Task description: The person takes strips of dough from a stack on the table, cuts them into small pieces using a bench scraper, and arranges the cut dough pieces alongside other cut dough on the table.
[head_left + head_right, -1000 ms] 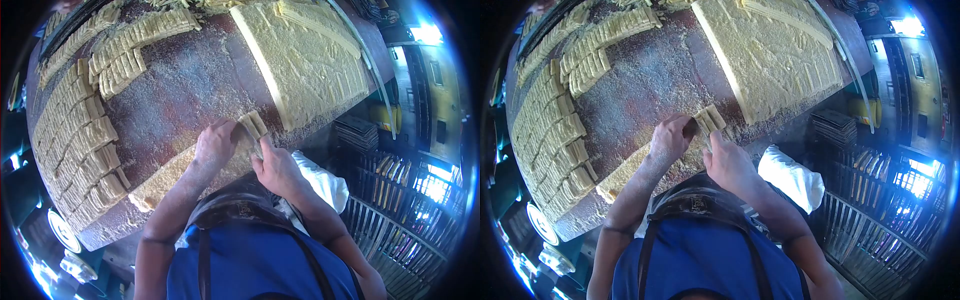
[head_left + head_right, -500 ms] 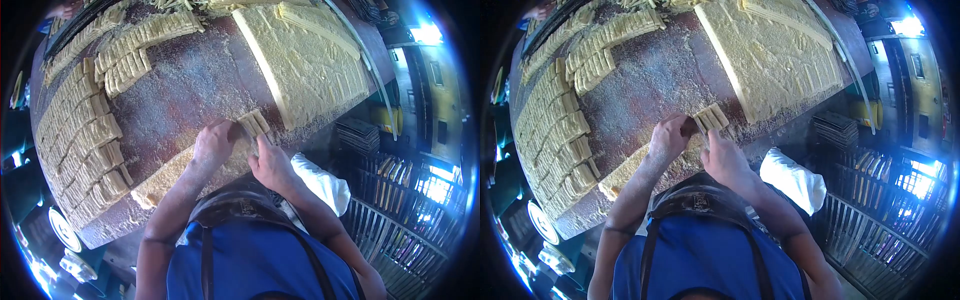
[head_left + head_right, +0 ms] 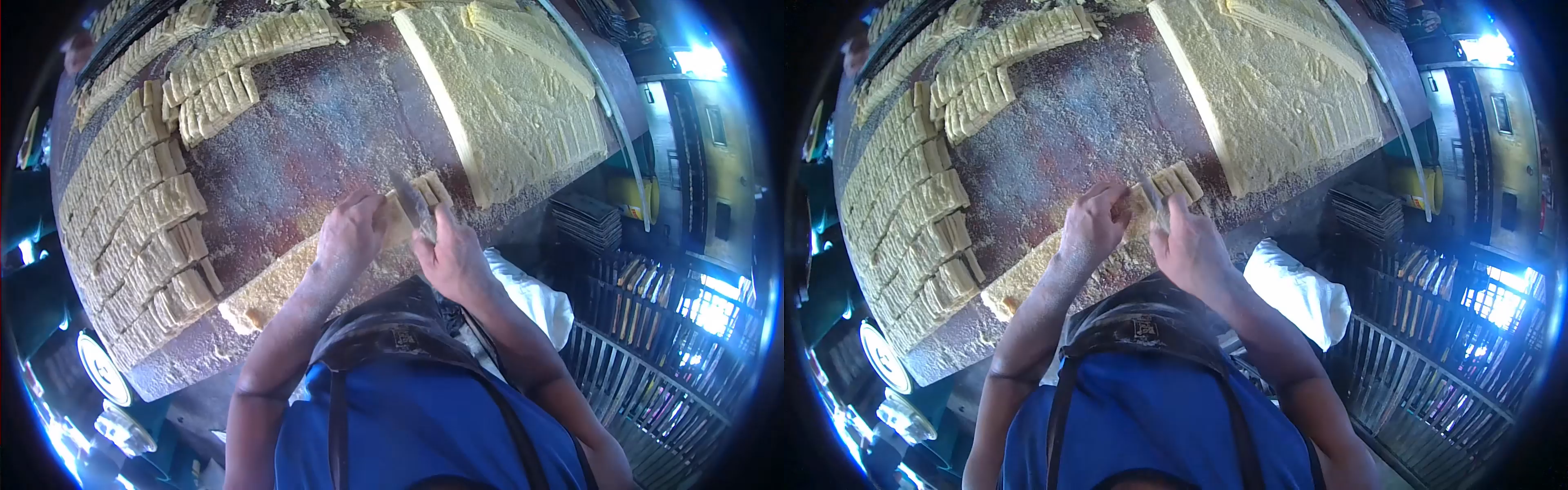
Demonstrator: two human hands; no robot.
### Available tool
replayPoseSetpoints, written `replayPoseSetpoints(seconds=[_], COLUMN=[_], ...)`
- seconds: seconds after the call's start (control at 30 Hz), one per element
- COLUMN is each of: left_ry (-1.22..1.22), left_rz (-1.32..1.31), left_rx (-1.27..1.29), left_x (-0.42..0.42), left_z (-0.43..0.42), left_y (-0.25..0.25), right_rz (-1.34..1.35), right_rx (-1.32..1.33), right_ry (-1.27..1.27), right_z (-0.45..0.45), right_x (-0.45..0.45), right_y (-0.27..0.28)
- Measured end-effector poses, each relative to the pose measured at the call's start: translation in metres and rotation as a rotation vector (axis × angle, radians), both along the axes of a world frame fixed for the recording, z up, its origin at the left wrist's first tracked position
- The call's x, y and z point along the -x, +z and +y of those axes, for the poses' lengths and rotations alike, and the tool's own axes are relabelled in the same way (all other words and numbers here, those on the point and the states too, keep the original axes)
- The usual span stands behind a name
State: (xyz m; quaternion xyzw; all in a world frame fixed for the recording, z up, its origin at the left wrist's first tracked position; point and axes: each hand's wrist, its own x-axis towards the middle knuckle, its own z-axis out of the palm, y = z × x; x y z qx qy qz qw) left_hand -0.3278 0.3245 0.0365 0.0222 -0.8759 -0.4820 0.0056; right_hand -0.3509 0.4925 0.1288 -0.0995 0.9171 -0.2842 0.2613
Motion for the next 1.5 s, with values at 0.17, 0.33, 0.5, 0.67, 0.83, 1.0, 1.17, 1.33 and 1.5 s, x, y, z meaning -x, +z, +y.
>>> replayPoseSetpoints(seconds=[0.17,0.33,0.5,0.67,0.83,1.0,1.17,1.33,1.5], left_ry=[-0.068,-0.095,-0.049,-0.021,-0.059,-0.06,-0.095,-0.057,-0.042], left_rz=[0.001,-0.08,0.019,-0.013,-0.006,-0.037,-0.018,-0.009,-0.034], left_rx=[-0.013,-0.011,-0.025,-0.015,-0.035,-0.018,-0.055,0.042,-0.004], left_x=[0.0,-0.003,-0.007,-0.011,-0.011,-0.012,-0.009,-0.02,-0.024], left_z=[-0.006,-0.004,-0.01,-0.016,-0.019,-0.019,-0.022,-0.021,-0.025], left_y=[0.0,-0.01,0.002,-0.003,0.002,-0.004,-0.003,0.006,0.006], right_rz=[-0.022,0.094,0.12,0.03,-0.063,0.047,0.286,0.129,0.077], right_rx=[-0.124,-0.109,0.044,-0.085,-0.201,-0.071,0.128,-0.06,-0.109], right_ry=[0.067,0.137,0.114,0.052,0.108,0.07,0.116,0.115,0.063], right_z=[0.002,-0.018,-0.012,-0.019,-0.022,-0.033,-0.01,-0.017,-0.016], right_x=[-0.016,0.003,0.008,-0.022,-0.022,-0.007,-0.022,-0.026,-0.034], right_y=[-0.005,-0.067,-0.051,-0.004,0.002,-0.071,-0.059,-0.056,-0.01])
